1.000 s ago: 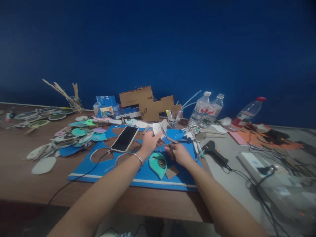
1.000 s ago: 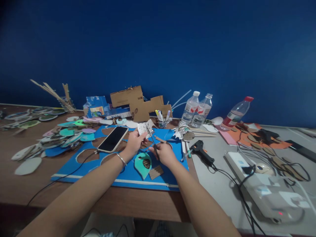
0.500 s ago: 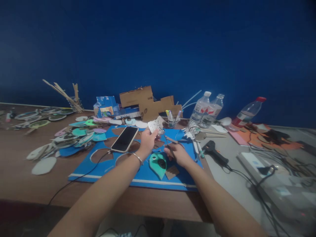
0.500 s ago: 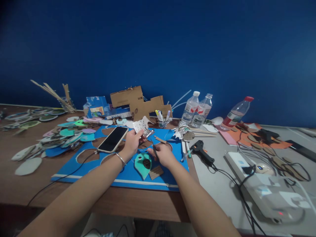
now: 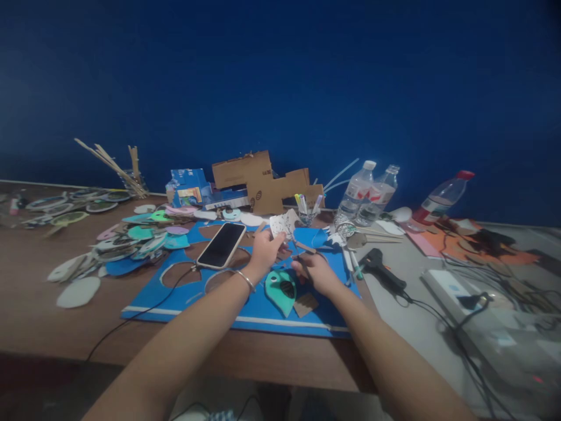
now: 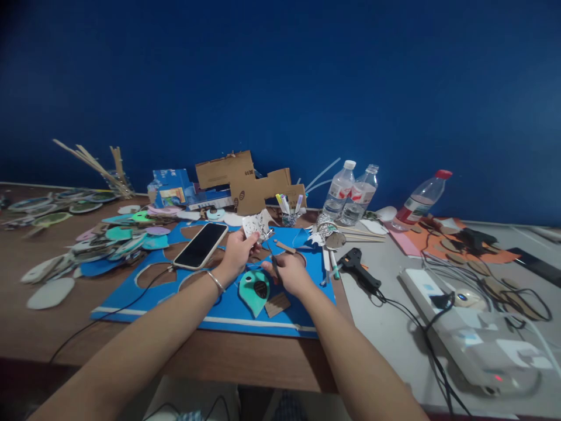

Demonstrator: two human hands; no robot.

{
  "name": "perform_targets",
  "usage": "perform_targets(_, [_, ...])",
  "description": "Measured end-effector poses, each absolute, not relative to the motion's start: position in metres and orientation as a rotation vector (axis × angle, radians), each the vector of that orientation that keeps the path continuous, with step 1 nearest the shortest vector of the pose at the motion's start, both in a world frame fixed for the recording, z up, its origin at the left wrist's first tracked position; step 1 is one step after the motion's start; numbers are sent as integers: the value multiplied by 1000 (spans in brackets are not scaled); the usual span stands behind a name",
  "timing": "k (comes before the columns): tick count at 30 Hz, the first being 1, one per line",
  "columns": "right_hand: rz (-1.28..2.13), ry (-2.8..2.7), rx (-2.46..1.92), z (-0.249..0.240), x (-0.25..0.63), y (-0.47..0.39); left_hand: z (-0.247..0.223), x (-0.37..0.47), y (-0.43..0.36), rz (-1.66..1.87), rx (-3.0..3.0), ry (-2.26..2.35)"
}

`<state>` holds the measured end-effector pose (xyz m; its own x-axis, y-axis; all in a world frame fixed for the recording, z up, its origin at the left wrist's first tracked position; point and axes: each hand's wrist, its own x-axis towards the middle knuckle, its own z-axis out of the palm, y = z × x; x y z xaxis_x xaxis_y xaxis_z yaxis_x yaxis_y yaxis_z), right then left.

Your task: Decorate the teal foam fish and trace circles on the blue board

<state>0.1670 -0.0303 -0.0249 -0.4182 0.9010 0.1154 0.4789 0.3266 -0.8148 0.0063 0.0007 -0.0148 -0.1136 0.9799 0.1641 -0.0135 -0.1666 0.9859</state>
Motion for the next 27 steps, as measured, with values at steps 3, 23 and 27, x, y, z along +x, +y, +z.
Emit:
perform_targets(3, [941, -2037, -1232, -26, 167, -30, -16, 6, 2, 1434, 1280, 1197])
perform_targets(23, [925, -2007, -1240, -29, 167, -29, -20, 5, 5, 1431, 1296, 1175])
perform_targets(27, [942, -1994, -1253, -31, 167, -28, -20, 5, 5, 1431, 1299, 1187])
